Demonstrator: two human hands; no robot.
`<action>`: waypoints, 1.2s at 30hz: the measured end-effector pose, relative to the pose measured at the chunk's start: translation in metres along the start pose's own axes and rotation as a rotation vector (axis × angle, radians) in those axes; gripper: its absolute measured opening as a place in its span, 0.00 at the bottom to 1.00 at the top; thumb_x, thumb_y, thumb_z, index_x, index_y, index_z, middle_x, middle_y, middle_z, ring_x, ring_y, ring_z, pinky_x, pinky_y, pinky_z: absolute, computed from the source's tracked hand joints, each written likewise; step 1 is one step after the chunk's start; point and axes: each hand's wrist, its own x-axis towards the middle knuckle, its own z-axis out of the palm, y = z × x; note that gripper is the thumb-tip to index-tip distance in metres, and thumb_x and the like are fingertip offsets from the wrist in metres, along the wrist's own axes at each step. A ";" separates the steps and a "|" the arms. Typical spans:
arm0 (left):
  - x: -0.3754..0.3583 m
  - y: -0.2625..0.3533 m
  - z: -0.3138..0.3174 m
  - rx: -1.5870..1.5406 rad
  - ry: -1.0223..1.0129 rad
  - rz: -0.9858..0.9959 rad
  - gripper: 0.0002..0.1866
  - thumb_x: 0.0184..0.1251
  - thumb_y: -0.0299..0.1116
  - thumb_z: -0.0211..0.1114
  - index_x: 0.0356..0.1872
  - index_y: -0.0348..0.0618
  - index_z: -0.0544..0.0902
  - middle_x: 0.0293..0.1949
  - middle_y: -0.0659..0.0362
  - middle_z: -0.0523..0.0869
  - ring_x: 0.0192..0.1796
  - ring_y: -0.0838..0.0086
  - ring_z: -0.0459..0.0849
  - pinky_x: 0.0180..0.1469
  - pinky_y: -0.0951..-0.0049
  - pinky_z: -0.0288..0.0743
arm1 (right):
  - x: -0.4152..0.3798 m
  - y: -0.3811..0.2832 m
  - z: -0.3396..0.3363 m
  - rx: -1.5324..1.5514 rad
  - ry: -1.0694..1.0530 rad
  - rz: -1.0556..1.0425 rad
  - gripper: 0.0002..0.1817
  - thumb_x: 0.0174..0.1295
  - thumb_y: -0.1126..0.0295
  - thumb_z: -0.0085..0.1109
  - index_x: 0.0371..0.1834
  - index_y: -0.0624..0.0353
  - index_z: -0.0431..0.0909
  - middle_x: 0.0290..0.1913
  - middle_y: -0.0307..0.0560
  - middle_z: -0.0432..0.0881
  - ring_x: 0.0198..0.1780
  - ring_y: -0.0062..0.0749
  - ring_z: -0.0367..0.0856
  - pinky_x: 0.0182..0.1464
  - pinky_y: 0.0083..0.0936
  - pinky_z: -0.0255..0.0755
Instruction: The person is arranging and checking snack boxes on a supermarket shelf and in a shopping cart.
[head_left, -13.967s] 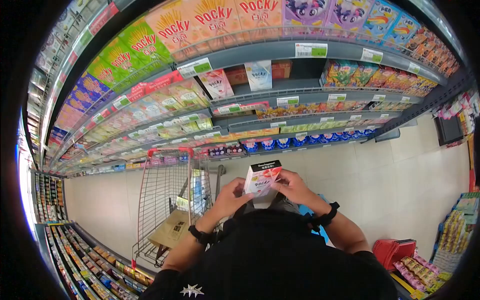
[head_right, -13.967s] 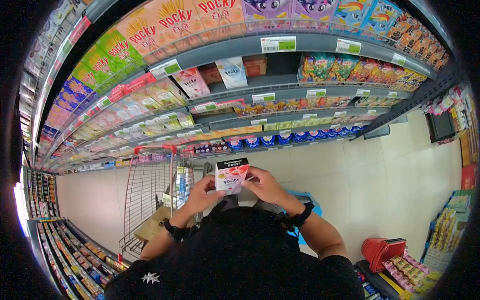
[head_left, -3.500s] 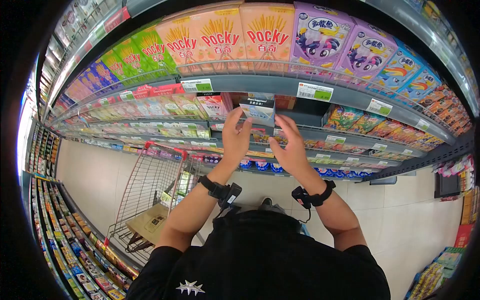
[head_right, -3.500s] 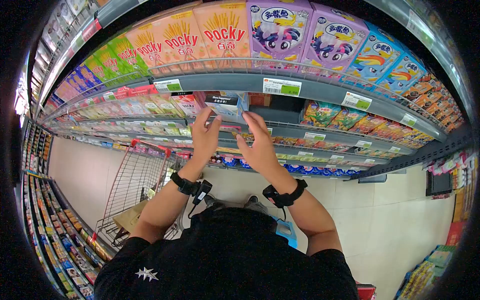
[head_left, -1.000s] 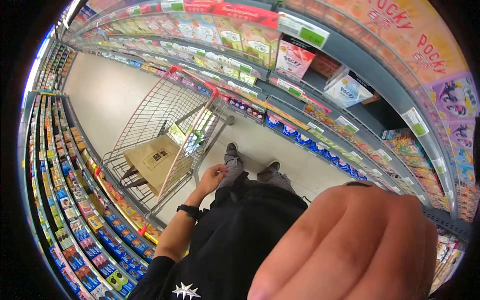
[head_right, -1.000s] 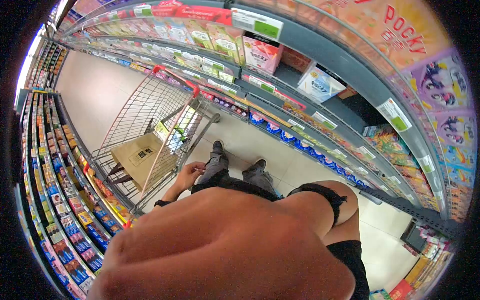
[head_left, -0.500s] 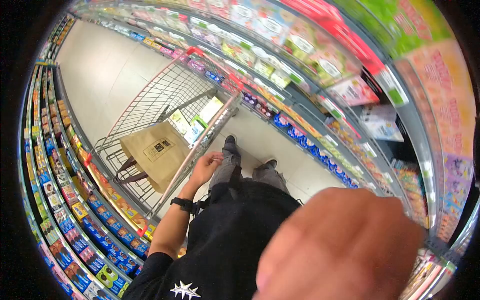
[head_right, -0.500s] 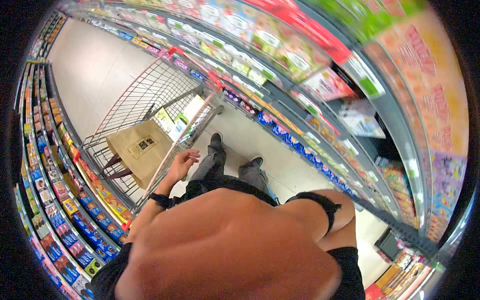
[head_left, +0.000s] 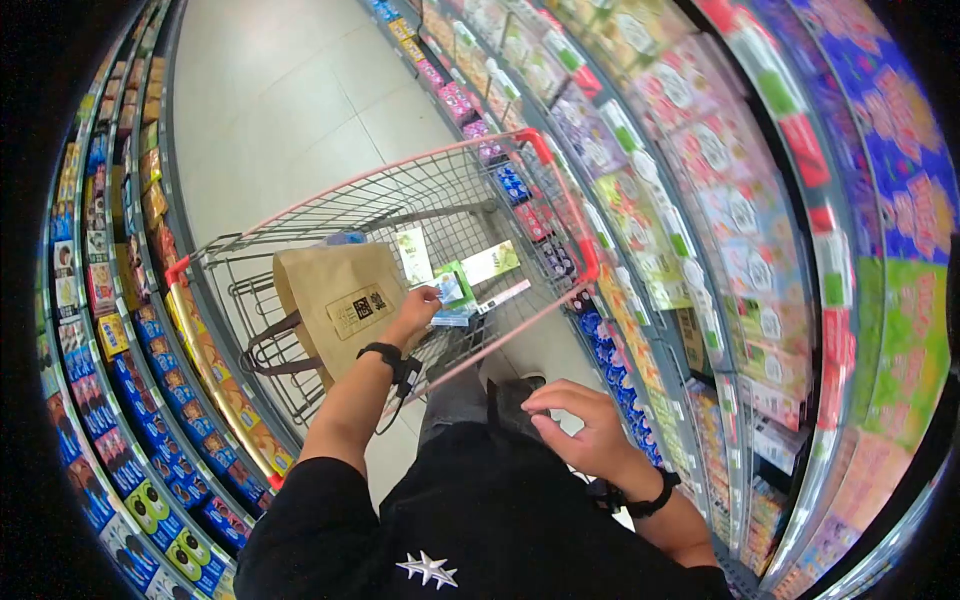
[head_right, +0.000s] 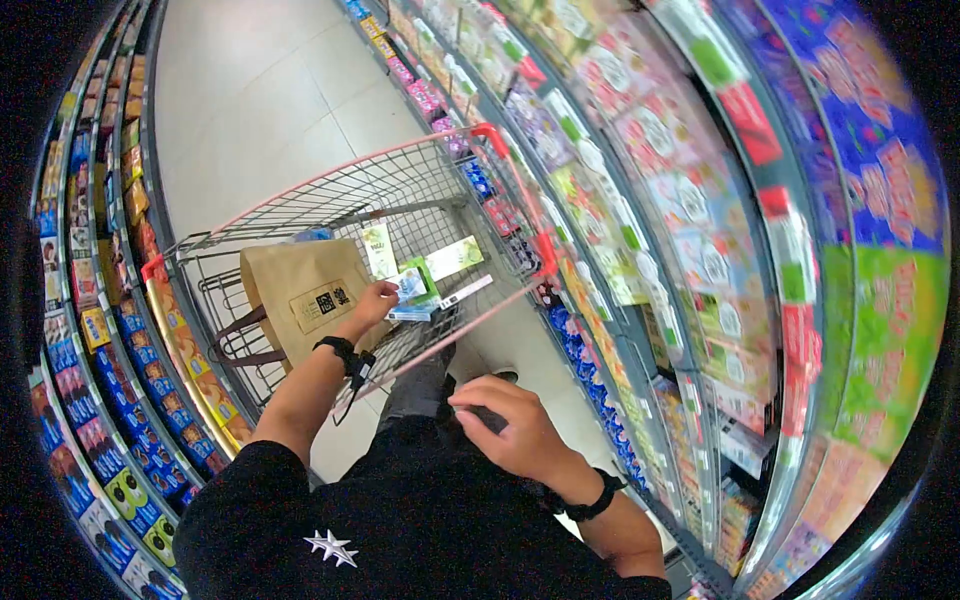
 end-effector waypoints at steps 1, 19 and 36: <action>0.011 -0.011 -0.001 0.068 -0.005 -0.025 0.21 0.59 0.33 0.67 0.53 0.34 0.82 0.44 0.49 0.88 0.45 0.62 0.87 0.51 0.65 0.79 | 0.007 0.010 0.004 -0.002 0.004 0.035 0.08 0.61 0.77 0.64 0.44 0.64 0.82 0.43 0.51 0.85 0.45 0.42 0.85 0.50 0.31 0.77; 0.130 -0.058 0.044 0.403 0.011 0.088 0.36 0.53 0.36 0.73 0.65 0.35 0.72 0.63 0.41 0.75 0.67 0.48 0.73 0.66 0.57 0.72 | 0.022 0.140 0.046 0.113 0.155 0.622 0.08 0.63 0.80 0.62 0.45 0.64 0.83 0.42 0.47 0.86 0.43 0.26 0.85 0.48 0.22 0.77; 0.149 -0.045 0.037 0.490 -0.082 0.049 0.19 0.56 0.42 0.70 0.46 0.42 0.86 0.44 0.50 0.87 0.51 0.52 0.84 0.53 0.54 0.78 | 0.006 0.147 0.060 0.152 0.213 0.667 0.08 0.66 0.78 0.61 0.46 0.64 0.82 0.44 0.47 0.86 0.46 0.28 0.85 0.51 0.24 0.78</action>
